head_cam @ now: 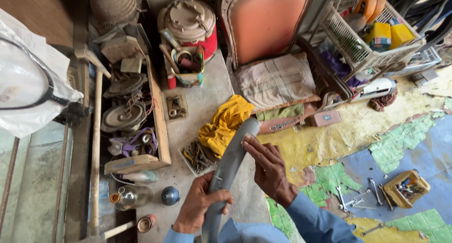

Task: The person wipes their hands and the work area with a yellow cloth, then picks up a gray bicycle fender from the workbench and rubs along its surface, working over different sections. They then fit small hardware parts to the fender, turning and pressing the pieces into place by hand.

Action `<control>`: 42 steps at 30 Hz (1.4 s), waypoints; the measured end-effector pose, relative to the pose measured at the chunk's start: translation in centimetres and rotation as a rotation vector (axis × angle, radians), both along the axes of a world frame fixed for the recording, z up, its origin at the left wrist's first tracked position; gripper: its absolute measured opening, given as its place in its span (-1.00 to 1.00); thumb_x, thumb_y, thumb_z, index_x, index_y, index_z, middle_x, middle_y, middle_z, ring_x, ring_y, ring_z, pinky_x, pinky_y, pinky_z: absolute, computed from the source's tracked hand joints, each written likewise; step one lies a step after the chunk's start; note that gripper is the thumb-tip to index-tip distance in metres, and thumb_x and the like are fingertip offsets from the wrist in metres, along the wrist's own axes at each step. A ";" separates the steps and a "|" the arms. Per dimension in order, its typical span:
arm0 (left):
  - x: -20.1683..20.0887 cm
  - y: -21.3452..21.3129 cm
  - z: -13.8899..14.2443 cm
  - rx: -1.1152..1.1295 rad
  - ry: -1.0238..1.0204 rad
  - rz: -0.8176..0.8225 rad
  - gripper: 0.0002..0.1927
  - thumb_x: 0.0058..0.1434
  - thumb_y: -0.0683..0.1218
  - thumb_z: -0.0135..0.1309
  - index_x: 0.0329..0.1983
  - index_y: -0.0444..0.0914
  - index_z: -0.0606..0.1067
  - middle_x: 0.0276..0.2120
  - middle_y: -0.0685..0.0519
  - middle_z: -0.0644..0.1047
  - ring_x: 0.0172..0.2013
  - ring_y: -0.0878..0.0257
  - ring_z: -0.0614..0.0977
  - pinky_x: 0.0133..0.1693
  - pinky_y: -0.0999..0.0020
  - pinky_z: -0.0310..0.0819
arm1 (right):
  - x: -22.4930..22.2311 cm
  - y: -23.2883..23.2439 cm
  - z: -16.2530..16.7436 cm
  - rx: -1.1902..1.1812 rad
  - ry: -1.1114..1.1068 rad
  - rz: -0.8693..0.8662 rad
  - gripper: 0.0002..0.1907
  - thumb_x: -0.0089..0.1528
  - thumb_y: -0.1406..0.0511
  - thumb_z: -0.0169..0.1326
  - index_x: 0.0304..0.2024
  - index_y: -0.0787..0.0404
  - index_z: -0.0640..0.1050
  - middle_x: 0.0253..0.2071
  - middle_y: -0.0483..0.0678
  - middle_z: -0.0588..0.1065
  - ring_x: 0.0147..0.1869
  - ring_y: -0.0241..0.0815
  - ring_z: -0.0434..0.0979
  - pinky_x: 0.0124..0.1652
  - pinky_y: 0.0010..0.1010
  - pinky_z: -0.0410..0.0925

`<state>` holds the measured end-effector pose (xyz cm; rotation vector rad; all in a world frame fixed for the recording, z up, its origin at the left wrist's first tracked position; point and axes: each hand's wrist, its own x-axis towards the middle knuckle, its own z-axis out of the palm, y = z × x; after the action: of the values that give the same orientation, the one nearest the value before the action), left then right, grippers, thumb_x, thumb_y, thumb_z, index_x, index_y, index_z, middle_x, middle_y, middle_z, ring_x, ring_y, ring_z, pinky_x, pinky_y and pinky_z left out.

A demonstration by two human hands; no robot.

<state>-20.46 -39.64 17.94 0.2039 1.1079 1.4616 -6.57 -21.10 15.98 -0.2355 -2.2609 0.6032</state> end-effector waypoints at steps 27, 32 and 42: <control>1.0 1.2 -3.1 -0.112 -0.082 0.206 -0.63 0.29 0.10 0.07 -0.11 -0.30 0.58 -0.36 0.07 0.62 -0.38 0.30 0.66 -0.36 0.41 0.53 | 2.2 -2.6 0.0 0.015 -0.140 0.180 -0.34 0.04 0.59 0.00 0.24 0.29 0.48 0.36 0.07 0.41 0.03 0.02 0.56 -0.11 -0.25 0.31; 1.3 1.4 -4.4 -0.164 -0.121 0.224 -0.62 0.31 0.04 0.10 -0.03 -0.36 0.62 -0.27 0.08 0.66 -0.34 0.39 0.66 -0.28 0.45 0.56 | 2.8 -4.3 -0.5 -0.078 -0.139 0.179 -0.36 0.09 0.59 0.01 0.27 0.32 0.45 0.38 0.10 0.40 -0.02 0.01 0.53 -0.06 -0.24 0.37; -3.2 2.9 -7.3 -0.095 -0.231 0.104 -0.60 0.32 0.14 0.15 -0.18 -0.31 0.60 -0.38 -0.02 0.64 -0.45 0.26 0.64 -0.42 0.38 0.56 | 1.6 -3.9 -1.0 -0.127 -0.363 0.112 -0.39 0.22 0.51 0.09 0.35 0.25 0.49 0.10 0.01 0.52 -0.16 -0.01 0.51 -0.14 -0.24 0.35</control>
<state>-23.61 -36.76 10.66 -0.0892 1.0079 1.4788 -4.96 -24.99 14.94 -0.3023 -2.6003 0.8196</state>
